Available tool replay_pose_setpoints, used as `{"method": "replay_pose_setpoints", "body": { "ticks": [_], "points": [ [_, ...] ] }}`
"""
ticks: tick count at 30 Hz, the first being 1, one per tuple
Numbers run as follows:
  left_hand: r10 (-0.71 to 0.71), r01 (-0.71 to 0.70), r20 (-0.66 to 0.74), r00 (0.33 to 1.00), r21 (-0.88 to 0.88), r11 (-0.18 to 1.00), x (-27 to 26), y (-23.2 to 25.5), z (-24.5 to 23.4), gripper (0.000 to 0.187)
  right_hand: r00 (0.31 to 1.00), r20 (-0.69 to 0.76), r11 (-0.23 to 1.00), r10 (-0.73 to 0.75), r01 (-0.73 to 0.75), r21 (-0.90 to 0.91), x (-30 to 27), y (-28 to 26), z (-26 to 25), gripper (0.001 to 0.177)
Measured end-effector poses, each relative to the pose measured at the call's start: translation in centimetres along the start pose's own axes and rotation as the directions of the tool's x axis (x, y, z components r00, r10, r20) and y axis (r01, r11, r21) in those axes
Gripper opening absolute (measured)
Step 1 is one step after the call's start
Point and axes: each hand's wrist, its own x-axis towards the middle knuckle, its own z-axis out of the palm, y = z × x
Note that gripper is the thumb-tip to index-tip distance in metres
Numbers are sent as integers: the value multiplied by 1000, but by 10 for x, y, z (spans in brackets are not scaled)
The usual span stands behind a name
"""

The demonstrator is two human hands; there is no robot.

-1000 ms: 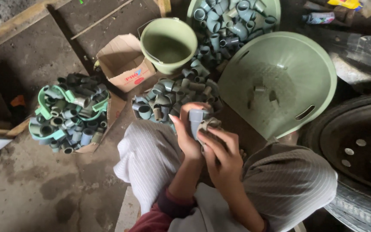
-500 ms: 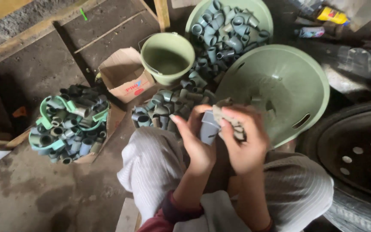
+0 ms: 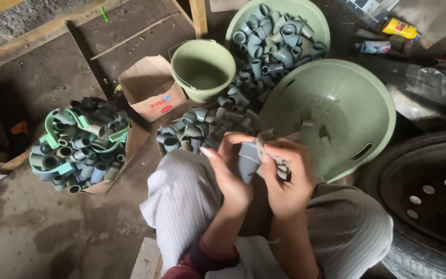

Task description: The person sits and repeatedly picks up small grey pipe fittings from a cardboard box, wipes each one with a cloth, and places it into a green basin. The process is repeated for several fittings throughout the clip.

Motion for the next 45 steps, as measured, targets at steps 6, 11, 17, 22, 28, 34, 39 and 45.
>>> {"method": "replay_pose_setpoints", "body": {
  "ticks": [6,11,17,22,28,34,39,45],
  "points": [
    [42,-42,21,999,18,999,-9,3,2,82,994,97,996,45,-52,70,-5,7,-9,13],
    [167,-171,63,984,67,983,-16,24,25,88,999,31,998,14,-16,59,-5,-10,-27,10],
    [404,-432,180,897,159,888,-12,33,38,106,964,-12,961,-264,262,-92,8,-22,-47,5],
    [540,-557,139,830,173,812,1,28,52,95,889,178,851,-423,457,-258,22,-33,-53,11],
    [447,-451,200,872,-28,892,31,11,31,104,866,192,878,-461,477,-42,44,-15,-38,7],
    [401,-413,188,897,29,910,51,15,25,101,929,196,935,-312,338,-111,23,-15,-18,16],
    [376,-400,199,905,98,911,47,27,32,104,957,116,946,-266,282,-156,38,-28,-12,10],
    [346,-347,147,927,-19,938,40,18,30,99,945,158,931,-288,314,-185,40,5,-30,15]
  ]
}}
